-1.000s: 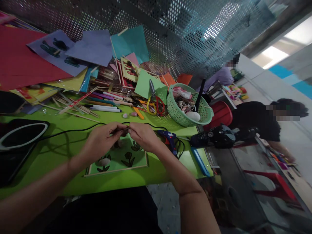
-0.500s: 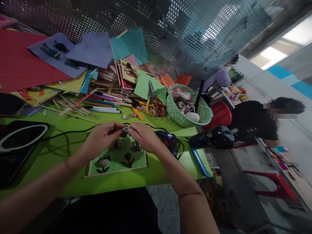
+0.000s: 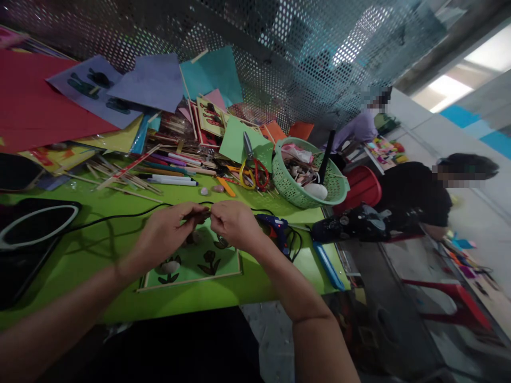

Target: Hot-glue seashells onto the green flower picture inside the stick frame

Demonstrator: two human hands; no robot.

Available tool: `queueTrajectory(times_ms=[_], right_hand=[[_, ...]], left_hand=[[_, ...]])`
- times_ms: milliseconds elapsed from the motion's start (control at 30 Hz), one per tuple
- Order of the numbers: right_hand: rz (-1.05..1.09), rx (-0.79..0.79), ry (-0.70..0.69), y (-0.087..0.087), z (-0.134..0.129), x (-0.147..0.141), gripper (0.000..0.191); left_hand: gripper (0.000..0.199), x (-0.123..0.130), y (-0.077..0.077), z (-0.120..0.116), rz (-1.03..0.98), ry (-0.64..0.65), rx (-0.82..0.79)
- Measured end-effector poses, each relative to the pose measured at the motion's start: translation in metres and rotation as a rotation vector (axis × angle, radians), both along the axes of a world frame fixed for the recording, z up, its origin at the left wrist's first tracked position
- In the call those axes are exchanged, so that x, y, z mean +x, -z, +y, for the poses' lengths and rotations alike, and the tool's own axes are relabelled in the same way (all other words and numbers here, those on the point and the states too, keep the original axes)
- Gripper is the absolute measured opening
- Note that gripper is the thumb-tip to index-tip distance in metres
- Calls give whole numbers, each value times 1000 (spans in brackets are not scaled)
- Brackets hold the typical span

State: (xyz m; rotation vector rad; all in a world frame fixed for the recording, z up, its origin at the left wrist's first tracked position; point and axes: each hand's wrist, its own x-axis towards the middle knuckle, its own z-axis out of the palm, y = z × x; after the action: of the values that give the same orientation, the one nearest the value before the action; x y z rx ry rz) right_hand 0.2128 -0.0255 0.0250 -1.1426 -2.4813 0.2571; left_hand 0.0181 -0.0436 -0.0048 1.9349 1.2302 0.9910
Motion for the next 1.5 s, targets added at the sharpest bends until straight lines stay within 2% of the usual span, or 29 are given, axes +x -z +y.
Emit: queueTrajectory(times_ms=[67, 133, 300, 367, 500, 733, 800, 933, 1067, 1167, 1300, 1500], right_hand=[[42, 14, 28, 1, -1, -1, 22], [120, -48, 64, 1, -1, -1, 21], [421, -404, 132, -2, -1, 2, 18], [519, -474, 137, -4, 0, 4, 20], [649, -461, 129, -7, 0, 8, 24], [622, -327, 137, -11, -5, 12, 15], [666, -350, 131, -13, -7, 13, 14], [740, -501, 57, -19, -16, 18, 16], [829, -643, 30, -24, -32, 28, 17], [879, -705, 64, -25, -50, 44, 16], [896, -687, 240, -20, -81, 79, 13], [843, -575, 467, -10, -135, 135, 14]], left_hand=[[21, 0, 2, 2, -69, 15, -43], [20, 1, 5, 4, -176, 44, -100], [18, 4, 10, 8, -398, 116, -226], [18, 4, 8, 9, -416, 109, -253], [18, 3, 2, 9, -447, 86, -298], [24, 1, 7, 12, -558, 120, -382], [29, 1, 8, 13, -592, 120, -406], [34, 2, 5, 14, -628, 90, -456], [42, 2, -1, 15, -728, 39, -525], [41, 0, -4, 15, -763, 11, -535], [41, 0, -4, 16, -838, 10, -595], [38, -2, -4, 17, -875, -27, -627]])
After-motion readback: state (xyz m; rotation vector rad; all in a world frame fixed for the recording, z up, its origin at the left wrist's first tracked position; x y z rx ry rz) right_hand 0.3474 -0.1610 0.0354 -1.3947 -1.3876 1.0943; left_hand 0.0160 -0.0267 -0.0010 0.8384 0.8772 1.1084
